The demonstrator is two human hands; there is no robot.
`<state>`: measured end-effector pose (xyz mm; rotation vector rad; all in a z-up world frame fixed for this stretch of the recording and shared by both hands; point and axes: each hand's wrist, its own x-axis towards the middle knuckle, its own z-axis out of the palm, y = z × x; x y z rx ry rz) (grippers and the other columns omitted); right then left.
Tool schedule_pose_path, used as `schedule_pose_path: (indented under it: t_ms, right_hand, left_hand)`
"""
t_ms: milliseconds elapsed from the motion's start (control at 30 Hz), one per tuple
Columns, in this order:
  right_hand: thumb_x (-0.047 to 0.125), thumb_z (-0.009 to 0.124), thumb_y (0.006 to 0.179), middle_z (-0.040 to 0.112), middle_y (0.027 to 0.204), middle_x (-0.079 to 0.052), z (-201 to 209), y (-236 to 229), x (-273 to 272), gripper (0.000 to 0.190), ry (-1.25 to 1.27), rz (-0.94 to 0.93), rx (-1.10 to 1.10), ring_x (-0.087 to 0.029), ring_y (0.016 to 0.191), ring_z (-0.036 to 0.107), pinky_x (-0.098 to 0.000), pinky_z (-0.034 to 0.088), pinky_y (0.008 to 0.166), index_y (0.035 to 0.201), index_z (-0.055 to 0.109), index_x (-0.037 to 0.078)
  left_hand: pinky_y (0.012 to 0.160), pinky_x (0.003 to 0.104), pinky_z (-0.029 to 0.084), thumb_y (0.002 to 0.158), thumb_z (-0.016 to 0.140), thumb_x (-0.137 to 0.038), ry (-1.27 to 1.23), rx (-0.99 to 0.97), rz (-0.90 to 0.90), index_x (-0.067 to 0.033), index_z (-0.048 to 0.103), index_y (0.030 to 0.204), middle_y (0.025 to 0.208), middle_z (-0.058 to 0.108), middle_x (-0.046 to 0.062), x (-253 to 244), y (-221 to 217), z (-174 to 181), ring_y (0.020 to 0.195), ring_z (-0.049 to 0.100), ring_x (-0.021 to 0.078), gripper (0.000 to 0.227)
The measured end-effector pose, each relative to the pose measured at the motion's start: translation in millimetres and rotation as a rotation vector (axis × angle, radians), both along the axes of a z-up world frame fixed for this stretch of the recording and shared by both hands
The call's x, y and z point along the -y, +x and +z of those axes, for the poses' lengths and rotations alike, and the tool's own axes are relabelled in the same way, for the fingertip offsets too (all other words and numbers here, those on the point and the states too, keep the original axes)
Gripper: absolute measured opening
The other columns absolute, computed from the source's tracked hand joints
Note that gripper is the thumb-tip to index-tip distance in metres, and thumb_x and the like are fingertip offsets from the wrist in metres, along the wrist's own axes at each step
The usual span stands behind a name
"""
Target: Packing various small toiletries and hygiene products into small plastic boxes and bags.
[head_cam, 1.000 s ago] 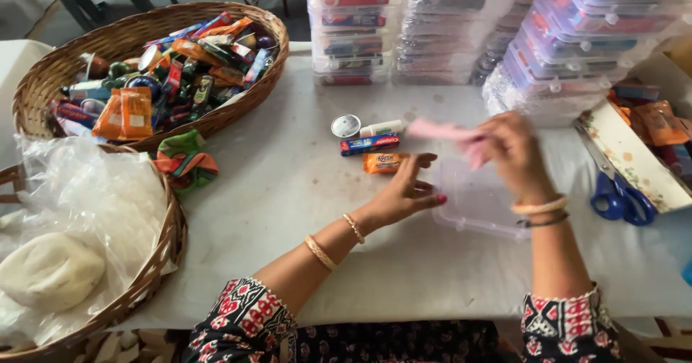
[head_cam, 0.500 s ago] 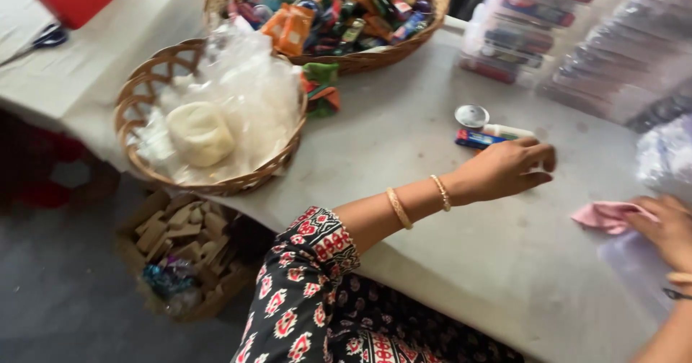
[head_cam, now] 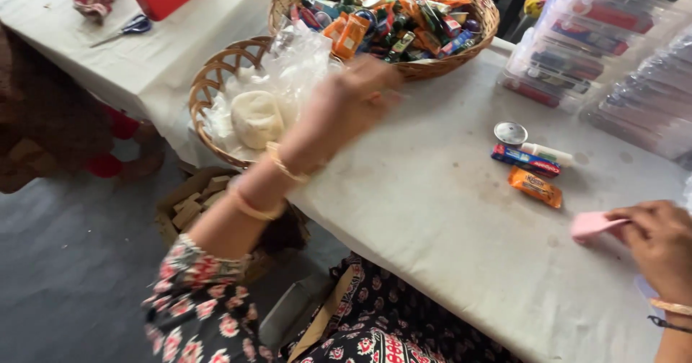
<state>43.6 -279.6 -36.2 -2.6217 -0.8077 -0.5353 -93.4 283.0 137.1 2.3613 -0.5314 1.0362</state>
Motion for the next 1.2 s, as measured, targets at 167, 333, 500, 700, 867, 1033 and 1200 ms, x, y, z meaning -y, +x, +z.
schedule_pose_path:
  t_ms: [167,333,500,700,867,1033,1200]
  right_hand:
    - [0.036,0.068,0.091,0.071,0.1,-0.004,25,-15,-44,0.027,-0.189,-0.009,-0.104,-0.025,0.094,0.064,-0.037,0.053,0.088,0.11,0.079,0.021]
    - [0.044,0.063,0.104,0.069,0.101,-0.003,21,-15,-44,0.03,-0.044,0.045,-0.04,-0.02,0.094,0.061,-0.0322,0.049,0.09,0.116,0.078,0.021]
    - [0.04,0.064,0.116,0.063,0.108,-0.008,56,-35,-79,0.031,0.242,0.156,0.025,-0.02,0.104,0.059,-0.0312,0.048,0.099,0.119,0.074,0.012]
    - [0.034,0.063,0.112,0.07,0.112,-0.007,131,-68,-173,0.028,0.237,0.255,-0.008,-0.021,0.108,0.064,-0.0342,0.051,0.098,0.115,0.073,0.009]
    - [0.026,0.063,0.105,0.07,0.111,-0.007,171,-85,-272,0.02,0.289,0.462,-0.088,-0.02,0.103,0.067,-0.0339,0.053,0.093,0.115,0.073,0.01]
    - [0.015,0.066,0.102,0.07,0.114,-0.007,183,-88,-380,0.019,0.36,0.72,-0.16,-0.019,0.103,0.069,-0.0318,0.057,0.09,0.118,0.071,0.006]
    - [0.023,0.073,0.097,0.069,0.116,-0.009,149,-78,-489,0.043,0.466,0.859,-0.557,-0.019,0.105,0.072,-0.033,0.062,0.089,0.128,0.052,0.003]
  left_hand:
    - [0.077,0.044,0.054,0.093,0.074,-0.023,0.071,-0.4,0.3,-0.0088,0.069,0.109,0.1,0.069,0.012,-107,-29,3,0.089,0.069,0.0307,0.022]
    - [0.079,0.046,0.051,0.082,0.078,-0.023,0.141,-0.394,0.242,-0.0077,0.07,0.109,0.099,0.069,0.014,-150,-25,-38,0.095,0.066,0.0344,0.032]
    - [0.082,0.043,0.051,0.087,0.077,-0.015,0.045,-0.342,0.178,-0.0054,0.064,0.1,0.094,0.069,0.012,-159,-10,-59,0.094,0.067,0.0315,0.021]
    - [0.072,0.045,0.049,0.099,0.067,-0.011,0.03,-0.313,0.236,-0.0034,0.054,0.098,0.088,0.066,0.014,-148,-22,-56,0.082,0.065,0.0348,0.016]
    - [0.068,0.045,0.049,0.102,0.064,-0.012,0.046,-0.219,0.257,-0.0056,0.052,0.101,0.087,0.064,0.013,-145,-30,-53,0.078,0.065,0.0352,0.013]
    - [0.068,0.045,0.048,0.101,0.063,-0.013,0.15,-0.118,0.276,-0.0099,0.057,0.101,0.083,0.062,0.011,-139,-31,-45,0.076,0.064,0.0328,0.007]
    - [0.072,0.043,0.048,0.098,0.064,-0.016,0.148,-0.061,0.254,-0.0114,0.059,0.102,0.086,0.059,0.009,-134,-36,-42,0.084,0.064,0.0321,0.008]
